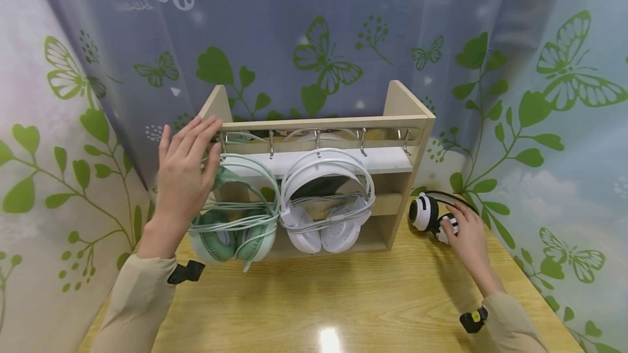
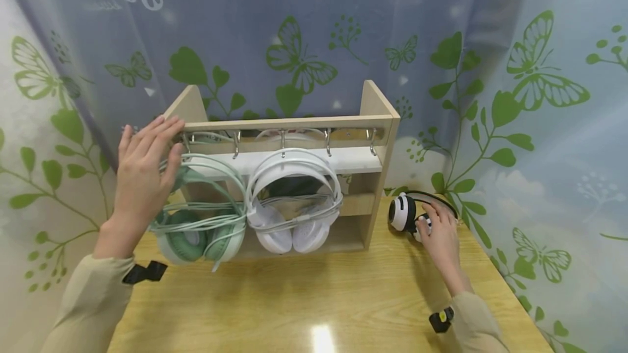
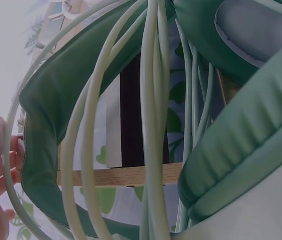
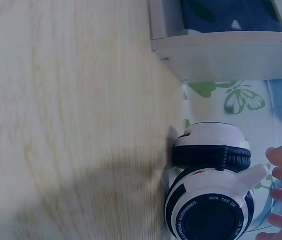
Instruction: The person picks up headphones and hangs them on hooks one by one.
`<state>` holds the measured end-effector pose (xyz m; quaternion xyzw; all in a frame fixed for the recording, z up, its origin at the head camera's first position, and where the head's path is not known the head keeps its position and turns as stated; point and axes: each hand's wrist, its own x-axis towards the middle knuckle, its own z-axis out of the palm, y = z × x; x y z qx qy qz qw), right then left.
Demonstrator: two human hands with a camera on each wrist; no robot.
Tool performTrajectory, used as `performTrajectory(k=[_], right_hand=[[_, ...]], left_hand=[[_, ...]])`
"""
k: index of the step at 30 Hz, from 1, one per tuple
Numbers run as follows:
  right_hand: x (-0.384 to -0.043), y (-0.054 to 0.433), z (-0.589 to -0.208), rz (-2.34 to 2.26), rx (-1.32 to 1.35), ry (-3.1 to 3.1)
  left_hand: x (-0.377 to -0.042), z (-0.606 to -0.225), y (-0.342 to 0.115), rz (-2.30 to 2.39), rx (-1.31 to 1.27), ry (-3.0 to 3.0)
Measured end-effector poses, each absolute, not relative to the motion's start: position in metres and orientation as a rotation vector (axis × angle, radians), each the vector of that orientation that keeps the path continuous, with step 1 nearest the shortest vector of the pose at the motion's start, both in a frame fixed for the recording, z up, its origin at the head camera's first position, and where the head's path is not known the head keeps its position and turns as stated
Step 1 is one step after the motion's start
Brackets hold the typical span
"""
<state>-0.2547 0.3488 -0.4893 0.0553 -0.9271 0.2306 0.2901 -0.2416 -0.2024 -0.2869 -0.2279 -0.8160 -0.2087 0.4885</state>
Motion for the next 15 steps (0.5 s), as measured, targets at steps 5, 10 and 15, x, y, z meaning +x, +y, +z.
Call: performTrajectory(k=[5, 10, 15], right_hand=[[-0.258, 0.352, -0.493, 0.549, 0.158, -2.499], [-0.262, 0.355, -0.497, 0.422, 0.17, -2.527], [-0.264, 0.358, -0.502, 0.35, 0.138, -2.554]], left_hand=[[-0.242, -0.286, -0.203, -0.508, -0.553, -1.981], [-0.242, -0.287, -0.203, -0.5, -0.549, -1.988], [-0.242, -0.287, -0.203, -0.496, -0.546, -1.996]])
